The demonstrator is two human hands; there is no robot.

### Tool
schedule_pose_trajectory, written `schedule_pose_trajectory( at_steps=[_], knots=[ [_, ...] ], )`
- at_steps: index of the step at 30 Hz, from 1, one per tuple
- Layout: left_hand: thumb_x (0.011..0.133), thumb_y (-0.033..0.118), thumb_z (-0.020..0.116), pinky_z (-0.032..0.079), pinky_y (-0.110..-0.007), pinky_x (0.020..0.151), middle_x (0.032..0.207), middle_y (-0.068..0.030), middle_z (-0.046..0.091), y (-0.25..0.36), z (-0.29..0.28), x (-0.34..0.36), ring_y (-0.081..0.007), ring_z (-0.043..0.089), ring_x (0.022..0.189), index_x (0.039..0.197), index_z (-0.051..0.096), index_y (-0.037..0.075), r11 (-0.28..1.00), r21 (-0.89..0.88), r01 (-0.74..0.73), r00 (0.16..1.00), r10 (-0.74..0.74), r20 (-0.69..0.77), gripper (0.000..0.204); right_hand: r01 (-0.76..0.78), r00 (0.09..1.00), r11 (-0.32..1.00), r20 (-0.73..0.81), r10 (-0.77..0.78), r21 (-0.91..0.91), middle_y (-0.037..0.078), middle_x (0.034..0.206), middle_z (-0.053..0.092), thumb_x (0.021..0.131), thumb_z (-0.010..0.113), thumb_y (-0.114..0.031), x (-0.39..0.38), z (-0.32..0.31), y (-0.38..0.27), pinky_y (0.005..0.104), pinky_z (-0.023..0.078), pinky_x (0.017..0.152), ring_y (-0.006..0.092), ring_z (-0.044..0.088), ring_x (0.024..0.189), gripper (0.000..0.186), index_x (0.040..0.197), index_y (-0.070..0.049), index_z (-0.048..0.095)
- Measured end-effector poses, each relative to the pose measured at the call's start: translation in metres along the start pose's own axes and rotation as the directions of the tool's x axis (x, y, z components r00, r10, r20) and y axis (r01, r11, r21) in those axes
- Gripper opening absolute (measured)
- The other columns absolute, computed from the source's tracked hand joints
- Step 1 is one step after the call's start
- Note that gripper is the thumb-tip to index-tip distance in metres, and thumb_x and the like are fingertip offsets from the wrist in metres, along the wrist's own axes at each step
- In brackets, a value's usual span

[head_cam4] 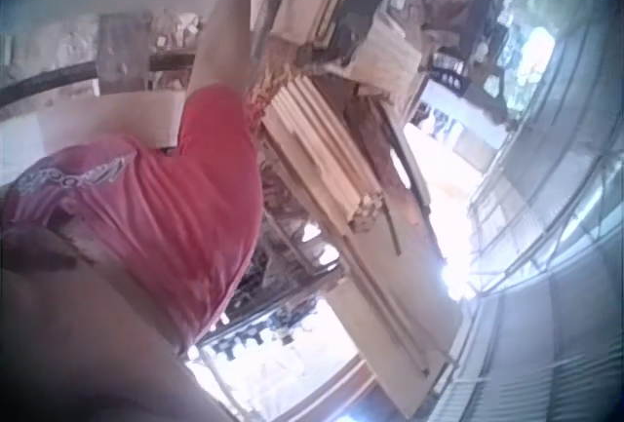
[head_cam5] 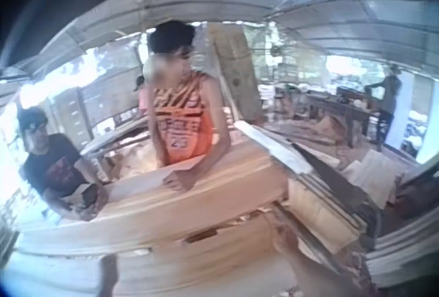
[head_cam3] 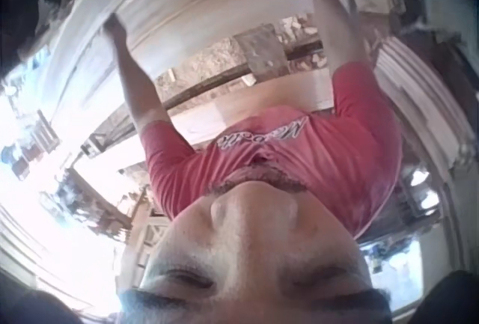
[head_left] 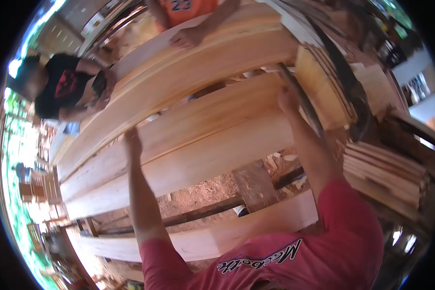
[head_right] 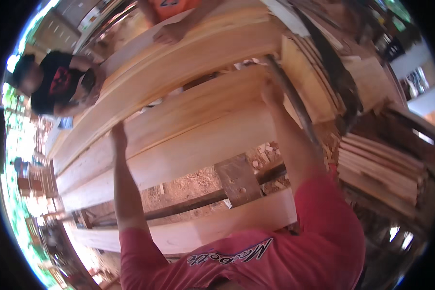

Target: The person cuts a wooden board using a hand saw, flips and marks the board with a pen, and saws it again using the hand saw before moving it.

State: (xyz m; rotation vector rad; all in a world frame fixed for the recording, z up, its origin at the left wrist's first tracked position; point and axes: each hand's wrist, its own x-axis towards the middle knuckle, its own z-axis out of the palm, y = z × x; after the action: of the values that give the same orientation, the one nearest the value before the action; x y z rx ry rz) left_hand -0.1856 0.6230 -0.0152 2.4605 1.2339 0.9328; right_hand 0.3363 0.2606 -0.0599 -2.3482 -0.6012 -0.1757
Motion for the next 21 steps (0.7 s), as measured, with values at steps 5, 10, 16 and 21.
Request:
schedule_pose_trajectory(
  at_steps=[5, 10, 16, 21],
  knots=[
    [0.103, 0.029, 0.042, 0.048, -0.048, 0.091, 0.102, -0.0210, 0.069, 0.005, 0.084, 0.025, -0.0340, 0.065, 0.098, 0.108, 0.068, 0.004, 0.973, 0.166, 0.159, 0.933, -0.203, 0.295, 0.036, -0.134, 0.991, 0.984, 0.027, 0.132, 0.118, 0.021, 0.107, 0.071, 0.097, 0.055, -0.032, -0.010, 0.011, 0.005, 0.0420, 0.052, 0.086, 0.0353, 0.068, 0.100, 0.040, 0.110, 0.004, 0.068],
    [0.092, 0.030, 0.048, 0.047, -0.050, 0.096, 0.102, -0.0204, 0.071, 0.062, 0.076, 0.016, -0.0379, 0.065, 0.103, 0.090, 0.073, 0.004, 0.915, 0.235, 0.329, 0.922, -0.365, 0.128, 0.036, -0.220, 0.970, 0.971, 0.082, 0.227, -0.091, 0.022, 0.114, 0.070, 0.095, 0.054, -0.042, 0.003, -0.007, 0.008, 0.0445, 0.051, 0.093, 0.0396, 0.066, 0.108, 0.049, 0.111, 0.001, 0.072],
    [0.090, 0.031, 0.050, 0.043, -0.047, 0.102, 0.097, -0.0223, 0.071, 0.086, 0.062, 0.015, -0.0367, 0.064, 0.105, 0.083, 0.073, 0.001, 0.941, 0.192, 0.279, 0.945, -0.305, 0.120, 0.038, -0.355, 0.933, 0.934, 0.068, 0.353, 0.030, 0.021, 0.116, 0.070, 0.095, 0.054, -0.044, 0.007, -0.007, 0.012, 0.0438, 0.051, 0.095, 0.0390, 0.066, 0.108, 0.051, 0.116, -0.001, 0.071],
    [0.089, 0.027, 0.053, 0.043, -0.045, 0.096, 0.082, -0.0183, 0.072, 0.076, 0.074, 0.009, -0.0319, 0.068, 0.092, 0.069, 0.071, 0.006, 0.963, 0.163, 0.214, 0.977, -0.209, -0.045, 0.035, -0.267, 0.961, 0.959, 0.098, 0.258, 0.093, 0.021, 0.118, 0.070, 0.095, 0.054, -0.045, 0.004, -0.008, 0.023, 0.0431, 0.050, 0.094, 0.0383, 0.065, 0.110, 0.051, 0.118, -0.002, 0.071]
  ],
)
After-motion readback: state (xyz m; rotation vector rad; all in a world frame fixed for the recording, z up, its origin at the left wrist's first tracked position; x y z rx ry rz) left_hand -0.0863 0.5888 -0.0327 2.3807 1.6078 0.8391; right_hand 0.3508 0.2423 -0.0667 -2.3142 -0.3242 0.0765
